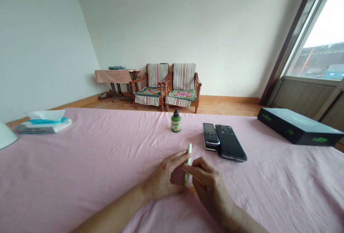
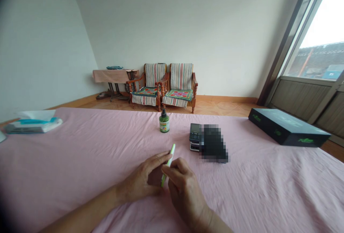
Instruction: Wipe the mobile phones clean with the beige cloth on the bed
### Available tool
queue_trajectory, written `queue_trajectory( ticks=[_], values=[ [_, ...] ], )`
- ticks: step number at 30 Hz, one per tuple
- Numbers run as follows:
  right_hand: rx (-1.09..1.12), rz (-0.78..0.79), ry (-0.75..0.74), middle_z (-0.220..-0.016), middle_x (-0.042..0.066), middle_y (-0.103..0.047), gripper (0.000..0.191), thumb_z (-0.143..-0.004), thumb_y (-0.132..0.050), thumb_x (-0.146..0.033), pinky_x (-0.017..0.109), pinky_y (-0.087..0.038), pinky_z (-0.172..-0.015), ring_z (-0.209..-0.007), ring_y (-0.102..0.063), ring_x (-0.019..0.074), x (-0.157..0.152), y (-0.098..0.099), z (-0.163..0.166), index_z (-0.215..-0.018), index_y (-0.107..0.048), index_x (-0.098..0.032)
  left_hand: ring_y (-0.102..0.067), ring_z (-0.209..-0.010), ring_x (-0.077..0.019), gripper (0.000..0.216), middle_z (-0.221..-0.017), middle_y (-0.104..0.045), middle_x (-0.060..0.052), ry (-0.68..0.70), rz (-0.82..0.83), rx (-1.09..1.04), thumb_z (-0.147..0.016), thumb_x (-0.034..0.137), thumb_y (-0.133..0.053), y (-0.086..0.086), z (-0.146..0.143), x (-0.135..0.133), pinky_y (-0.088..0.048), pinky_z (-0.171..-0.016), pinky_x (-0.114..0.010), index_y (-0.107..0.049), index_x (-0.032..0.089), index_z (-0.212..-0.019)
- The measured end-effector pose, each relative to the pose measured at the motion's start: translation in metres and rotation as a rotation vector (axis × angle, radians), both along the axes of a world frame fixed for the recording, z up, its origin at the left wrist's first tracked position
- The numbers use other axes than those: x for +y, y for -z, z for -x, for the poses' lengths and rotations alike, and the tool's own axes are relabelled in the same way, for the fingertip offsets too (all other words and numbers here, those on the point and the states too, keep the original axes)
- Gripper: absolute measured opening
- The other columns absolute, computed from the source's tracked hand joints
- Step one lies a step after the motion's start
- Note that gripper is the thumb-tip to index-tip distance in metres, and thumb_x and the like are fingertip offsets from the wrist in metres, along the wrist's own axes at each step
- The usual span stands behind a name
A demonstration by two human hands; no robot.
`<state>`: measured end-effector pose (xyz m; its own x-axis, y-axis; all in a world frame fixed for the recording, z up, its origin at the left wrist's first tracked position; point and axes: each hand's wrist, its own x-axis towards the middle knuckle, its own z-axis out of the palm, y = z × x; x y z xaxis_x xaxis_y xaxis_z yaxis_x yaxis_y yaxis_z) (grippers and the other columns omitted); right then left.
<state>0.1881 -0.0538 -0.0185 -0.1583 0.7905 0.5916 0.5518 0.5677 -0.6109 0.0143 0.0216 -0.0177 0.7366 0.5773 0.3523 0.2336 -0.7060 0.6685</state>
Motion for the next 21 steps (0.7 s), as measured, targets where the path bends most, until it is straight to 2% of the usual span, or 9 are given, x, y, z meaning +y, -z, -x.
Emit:
queue_trajectory(
  ticks=[5,12,21],
  values=[
    [-0.077,-0.028,-0.033,-0.081,0.006,-0.054,0.031,-0.083,-0.043,-0.004,0.024,-0.047,-0.061,-0.072,-0.055,0.0155,-0.007,-0.002,0.004,-0.095,-0.068,-0.019,-0.040,-0.130,-0.0283,0.082,-0.144,-0.042,-0.009,-0.015,-0.010,-0.048,-0.065,0.019,-0.079,0.001,-0.001,0.000,-0.031,-0.109,-0.045,-0.041,0.025,-0.138],
    [0.005,-0.011,-0.003,-0.081,0.004,-0.053,0.037,-0.081,-0.042,-0.001,0.023,-0.049,-0.064,-0.073,-0.056,0.0143,0.000,0.000,0.000,-0.097,-0.067,-0.022,-0.037,-0.132,-0.0288,0.090,-0.146,-0.039,-0.009,0.013,-0.003,-0.019,-0.062,0.017,-0.081,0.002,0.001,0.001,-0.029,-0.110,-0.047,-0.038,0.027,-0.140],
    [-0.299,-0.102,-0.110,-0.081,0.007,-0.055,0.026,-0.090,-0.040,-0.008,0.028,-0.048,-0.063,-0.074,-0.052,0.0179,-0.013,-0.012,0.000,-0.099,-0.063,-0.018,-0.041,-0.129,-0.0282,0.077,-0.143,-0.043,-0.010,0.001,-0.035,-0.071,-0.068,0.019,-0.075,-0.003,-0.003,-0.004,-0.032,-0.109,-0.045,-0.042,0.023,-0.137]
  ],
)
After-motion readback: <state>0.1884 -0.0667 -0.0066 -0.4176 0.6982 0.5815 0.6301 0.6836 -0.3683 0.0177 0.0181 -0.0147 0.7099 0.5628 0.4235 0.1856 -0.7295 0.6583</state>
